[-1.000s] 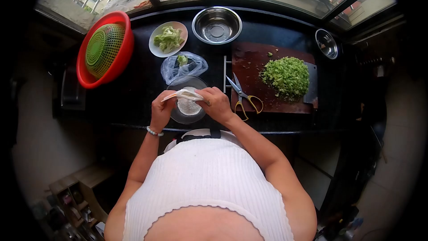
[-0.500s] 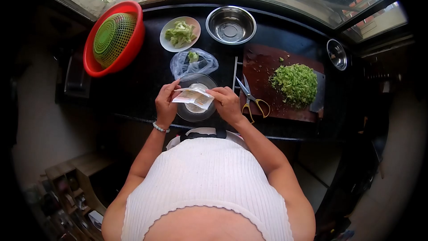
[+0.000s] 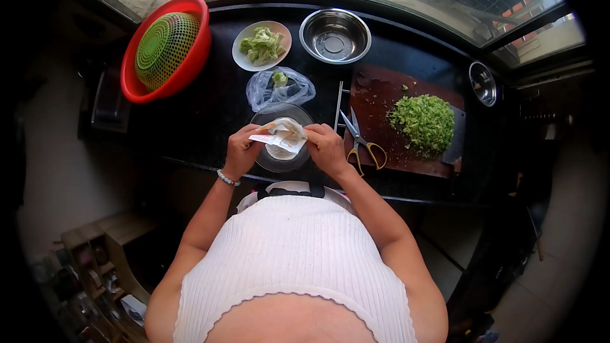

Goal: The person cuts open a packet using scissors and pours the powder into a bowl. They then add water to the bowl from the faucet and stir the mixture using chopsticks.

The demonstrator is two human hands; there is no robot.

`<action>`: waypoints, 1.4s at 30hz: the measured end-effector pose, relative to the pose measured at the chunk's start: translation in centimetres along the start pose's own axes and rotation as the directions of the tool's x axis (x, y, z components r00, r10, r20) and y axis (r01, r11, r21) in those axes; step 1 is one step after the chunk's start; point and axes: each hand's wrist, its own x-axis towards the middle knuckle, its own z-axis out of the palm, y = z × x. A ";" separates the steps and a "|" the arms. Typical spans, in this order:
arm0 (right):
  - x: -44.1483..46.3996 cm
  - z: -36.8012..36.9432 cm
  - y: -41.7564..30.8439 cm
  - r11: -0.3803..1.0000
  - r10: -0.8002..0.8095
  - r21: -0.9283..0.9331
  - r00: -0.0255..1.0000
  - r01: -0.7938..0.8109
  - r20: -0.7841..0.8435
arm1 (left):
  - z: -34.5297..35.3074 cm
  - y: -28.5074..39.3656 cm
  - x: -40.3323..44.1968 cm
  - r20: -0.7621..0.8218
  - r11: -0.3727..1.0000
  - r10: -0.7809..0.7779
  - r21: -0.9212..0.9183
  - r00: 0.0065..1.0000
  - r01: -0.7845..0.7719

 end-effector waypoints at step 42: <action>0.9 -0.5 -0.7 1.000 -0.015 0.010 0.997 0.015 0.081 | -0.5 -0.4 1.1 0.135 0.995 0.012 0.092 0.991 -0.025</action>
